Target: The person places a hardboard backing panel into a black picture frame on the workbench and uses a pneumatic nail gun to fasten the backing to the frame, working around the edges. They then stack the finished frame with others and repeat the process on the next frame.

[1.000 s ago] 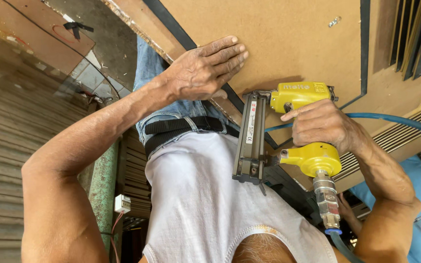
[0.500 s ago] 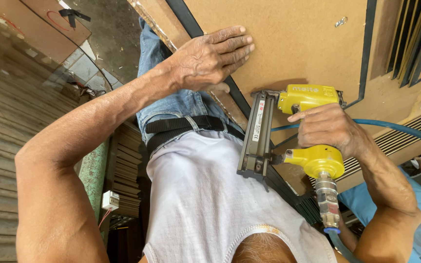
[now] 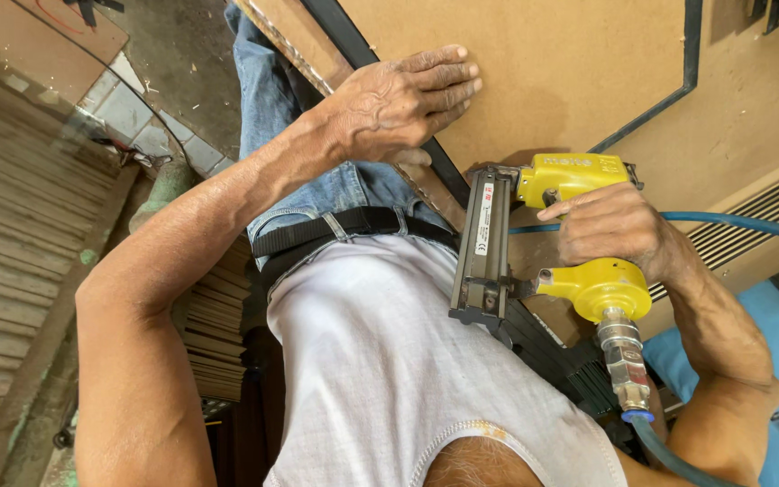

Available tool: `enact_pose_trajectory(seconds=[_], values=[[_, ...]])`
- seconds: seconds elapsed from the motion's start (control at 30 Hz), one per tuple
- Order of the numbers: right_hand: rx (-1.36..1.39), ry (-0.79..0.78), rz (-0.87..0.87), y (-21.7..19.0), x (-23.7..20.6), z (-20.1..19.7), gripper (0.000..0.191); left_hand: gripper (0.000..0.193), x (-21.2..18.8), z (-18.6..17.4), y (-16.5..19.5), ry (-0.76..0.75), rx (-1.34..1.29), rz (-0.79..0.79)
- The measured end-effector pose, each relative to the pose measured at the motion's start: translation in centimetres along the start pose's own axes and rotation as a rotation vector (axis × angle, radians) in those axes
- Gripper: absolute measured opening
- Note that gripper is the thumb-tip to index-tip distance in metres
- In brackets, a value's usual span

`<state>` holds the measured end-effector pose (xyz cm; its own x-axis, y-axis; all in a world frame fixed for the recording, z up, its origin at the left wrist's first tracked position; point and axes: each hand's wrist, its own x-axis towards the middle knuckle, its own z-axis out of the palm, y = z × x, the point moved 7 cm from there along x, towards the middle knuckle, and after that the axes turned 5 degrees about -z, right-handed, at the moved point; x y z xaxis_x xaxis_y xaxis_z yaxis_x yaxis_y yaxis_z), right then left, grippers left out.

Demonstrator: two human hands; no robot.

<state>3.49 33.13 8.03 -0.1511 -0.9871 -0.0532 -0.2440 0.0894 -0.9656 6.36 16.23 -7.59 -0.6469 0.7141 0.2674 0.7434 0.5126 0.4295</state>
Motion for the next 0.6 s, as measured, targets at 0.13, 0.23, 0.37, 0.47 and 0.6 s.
enact_pose_trajectory(seconds=[0.13,0.23,0.37,0.47,0.6], values=[[0.000,-0.041,-0.027,0.0,-0.1,0.1,0.016,0.099,0.2,0.0,-0.1,-0.017,-0.027,-0.047],[-0.019,-0.085,-0.023,-0.1,0.4,0.1,0.016,0.100,0.2,0.0,-0.1,-0.028,-0.045,-0.080],[-0.030,-0.154,-0.027,-0.1,1.0,0.2,0.019,0.098,0.2,0.2,0.1,-0.021,-0.025,-0.091],[-0.025,-0.160,-0.040,0.0,1.1,0.1,0.019,0.097,0.1,0.3,0.0,-0.028,-0.015,-0.087],[-0.025,-0.071,-0.027,-0.3,0.1,0.2,0.018,0.095,0.2,0.1,-0.1,-0.012,-0.026,-0.056]])
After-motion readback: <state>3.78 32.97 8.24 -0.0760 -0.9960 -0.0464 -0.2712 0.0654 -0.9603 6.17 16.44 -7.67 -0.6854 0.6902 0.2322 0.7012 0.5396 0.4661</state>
